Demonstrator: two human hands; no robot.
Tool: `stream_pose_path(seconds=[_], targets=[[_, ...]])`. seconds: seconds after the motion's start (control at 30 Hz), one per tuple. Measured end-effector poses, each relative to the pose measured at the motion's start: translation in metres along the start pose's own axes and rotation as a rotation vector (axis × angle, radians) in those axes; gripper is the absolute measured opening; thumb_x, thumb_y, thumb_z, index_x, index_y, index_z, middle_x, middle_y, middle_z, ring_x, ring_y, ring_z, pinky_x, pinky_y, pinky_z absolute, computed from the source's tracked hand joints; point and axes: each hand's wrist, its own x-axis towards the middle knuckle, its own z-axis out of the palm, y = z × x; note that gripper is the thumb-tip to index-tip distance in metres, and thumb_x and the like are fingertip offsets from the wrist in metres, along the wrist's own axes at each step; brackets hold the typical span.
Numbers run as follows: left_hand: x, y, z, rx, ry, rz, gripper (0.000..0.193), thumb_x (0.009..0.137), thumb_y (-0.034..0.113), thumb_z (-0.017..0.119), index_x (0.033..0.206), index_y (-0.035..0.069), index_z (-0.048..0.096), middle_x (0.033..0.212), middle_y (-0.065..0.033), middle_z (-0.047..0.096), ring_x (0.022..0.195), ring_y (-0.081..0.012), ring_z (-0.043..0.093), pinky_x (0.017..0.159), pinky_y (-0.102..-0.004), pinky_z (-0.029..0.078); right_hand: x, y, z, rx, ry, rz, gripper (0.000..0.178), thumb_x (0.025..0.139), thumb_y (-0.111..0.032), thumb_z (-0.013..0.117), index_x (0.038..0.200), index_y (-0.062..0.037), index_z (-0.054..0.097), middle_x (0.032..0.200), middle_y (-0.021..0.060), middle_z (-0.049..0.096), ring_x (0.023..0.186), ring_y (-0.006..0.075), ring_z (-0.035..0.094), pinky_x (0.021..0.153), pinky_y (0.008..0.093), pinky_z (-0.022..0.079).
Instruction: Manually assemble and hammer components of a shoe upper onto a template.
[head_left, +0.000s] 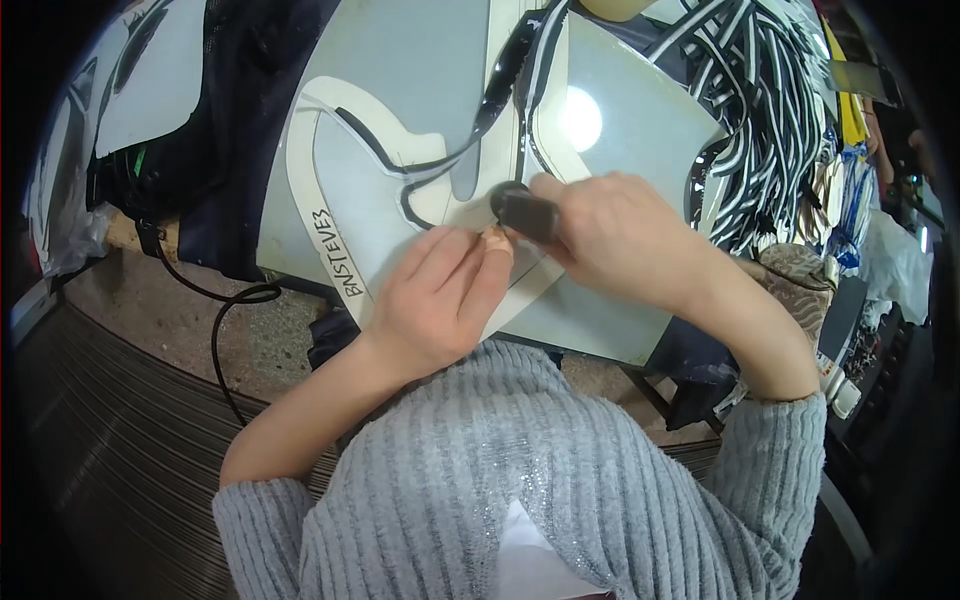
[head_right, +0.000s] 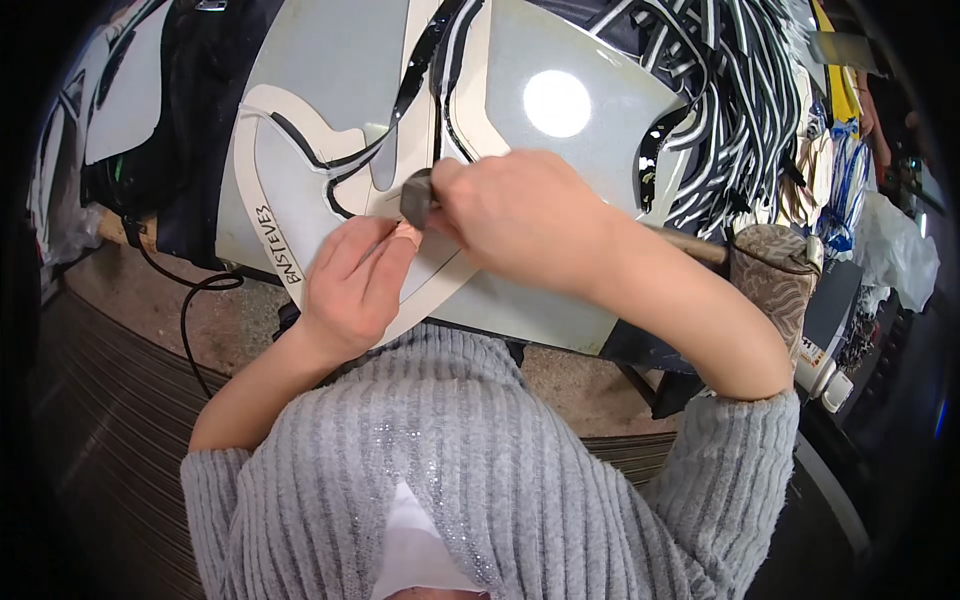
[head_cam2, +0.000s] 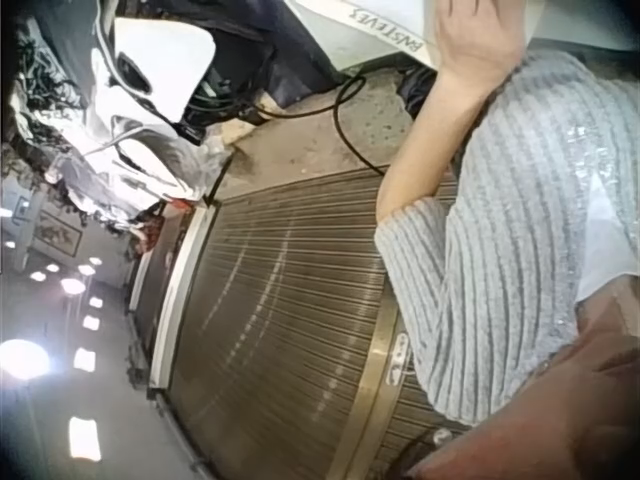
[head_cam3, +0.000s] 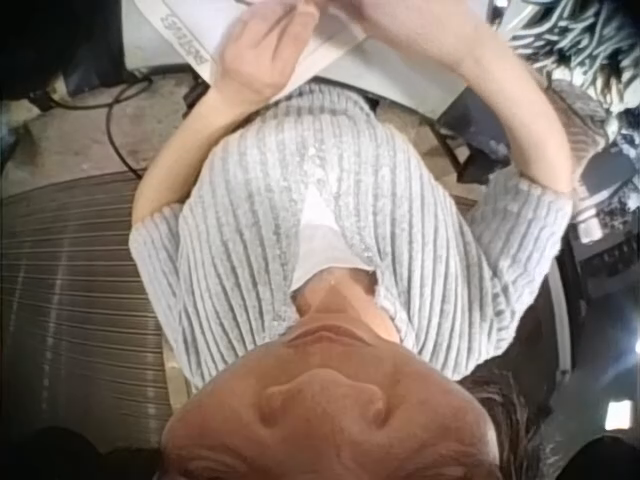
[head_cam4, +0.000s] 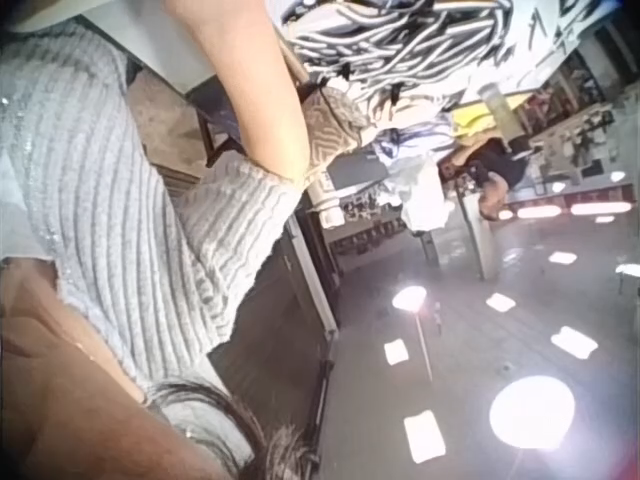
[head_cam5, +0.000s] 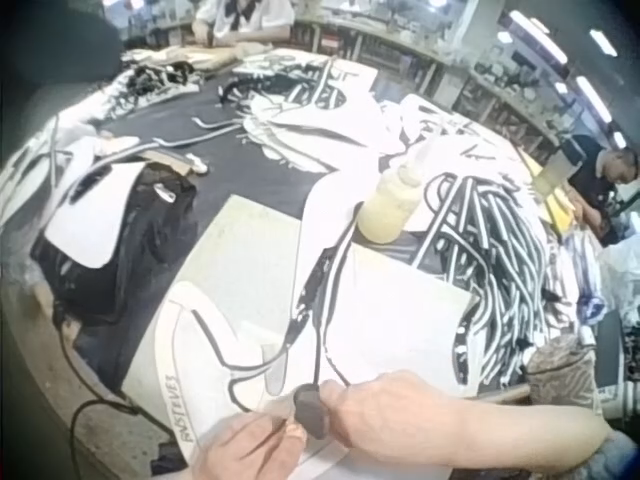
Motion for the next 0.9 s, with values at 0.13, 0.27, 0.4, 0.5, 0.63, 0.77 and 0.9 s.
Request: stream_pose_path(seconds=[0.13, 0.27, 0.4, 0.5, 0.63, 0.77, 0.9], targets=[[-0.004, -0.001, 0.001, 0.042, -0.03, -0.004, 0.028, 0.079, 0.001, 0.065, 0.105, -0.009, 0.061, 0.088, -0.0133, 0.065, 0.087, -0.0249, 0.062, 0.078, -0.0345, 0.052, -0.004, -0.006, -0.017, -0.017, -0.12, 0.104, 0.028, 0.095, -0.026, 0.059, 0.084, -0.0002, 0.059, 0.064, 0.0164, 0.065, 0.061, 0.0355, 0.066, 0.056, 0.0452, 0.051], [-0.002, -0.003, 0.0, 0.038, -0.029, 0.025, 0.028, 0.08, 0.001, 0.065, 0.105, -0.009, 0.062, 0.088, -0.0136, 0.066, 0.087, -0.0248, 0.063, 0.079, -0.0342, 0.053, -0.003, -0.005, -0.004, 0.111, 0.049, 0.077, 0.025, 0.093, -0.023, 0.059, 0.084, 0.0008, 0.06, 0.065, 0.0171, 0.065, 0.061, 0.0369, 0.065, 0.057, 0.0456, 0.051], [-0.004, -0.002, -0.002, 0.034, -0.059, 0.004, 0.027, 0.08, 0.002, 0.065, 0.105, -0.008, 0.062, 0.092, -0.0142, 0.066, 0.089, -0.0251, 0.063, 0.079, -0.0351, 0.053, -0.005, 0.001, -0.005, 0.025, -0.076, 0.073, 0.028, 0.093, -0.025, 0.06, 0.084, 0.0015, 0.06, 0.066, 0.0173, 0.065, 0.062, 0.0377, 0.065, 0.059, 0.0462, 0.051], [-0.007, -0.005, 0.001, -0.018, -0.036, -0.036, 0.028, 0.081, 0.002, 0.065, 0.107, -0.007, 0.062, 0.095, -0.0143, 0.066, 0.091, -0.0255, 0.062, 0.079, -0.0353, 0.053, -0.008, 0.004, -0.008, 0.036, -0.099, 0.107, 0.032, 0.094, -0.029, 0.061, 0.085, 0.002, 0.06, 0.066, 0.0171, 0.065, 0.063, 0.0376, 0.065, 0.06, 0.0465, 0.051], [-0.011, -0.007, 0.007, -0.086, 0.034, -0.082, 0.037, 0.081, -0.001, 0.065, 0.116, -0.005, 0.058, 0.096, -0.014, 0.066, 0.091, -0.0265, 0.062, 0.077, -0.0359, 0.052, -0.015, 0.013, 0.012, 0.221, 0.036, 0.142, 0.035, 0.095, -0.033, 0.061, 0.089, 0.001, 0.062, 0.065, 0.0177, 0.064, 0.065, 0.0378, 0.064, 0.06, 0.046, 0.05], [-0.005, -0.005, -0.002, -0.215, 0.034, -0.318, 0.045, 0.08, -0.004, 0.067, 0.123, 0.001, 0.055, 0.094, -0.0112, 0.064, 0.087, -0.0287, 0.061, 0.077, -0.038, 0.05, -0.023, 0.003, 0.027, 0.369, 0.119, 0.26, 0.032, 0.095, -0.032, 0.062, 0.089, -0.0009, 0.063, 0.066, 0.019, 0.063, 0.065, 0.0387, 0.063, 0.059, 0.0454, 0.049], [-0.014, -0.007, 0.006, -0.25, 0.04, -0.365, 0.044, 0.078, -0.005, 0.067, 0.121, 0.004, 0.058, 0.095, -0.0096, 0.064, 0.085, -0.0301, 0.06, 0.078, -0.0385, 0.048, -0.026, -0.001, 0.043, 0.495, 0.319, 0.312, 0.025, 0.096, -0.029, 0.061, 0.096, -0.0046, 0.067, 0.068, 0.018, 0.063, 0.065, 0.0396, 0.062, 0.058, 0.0456, 0.047]])
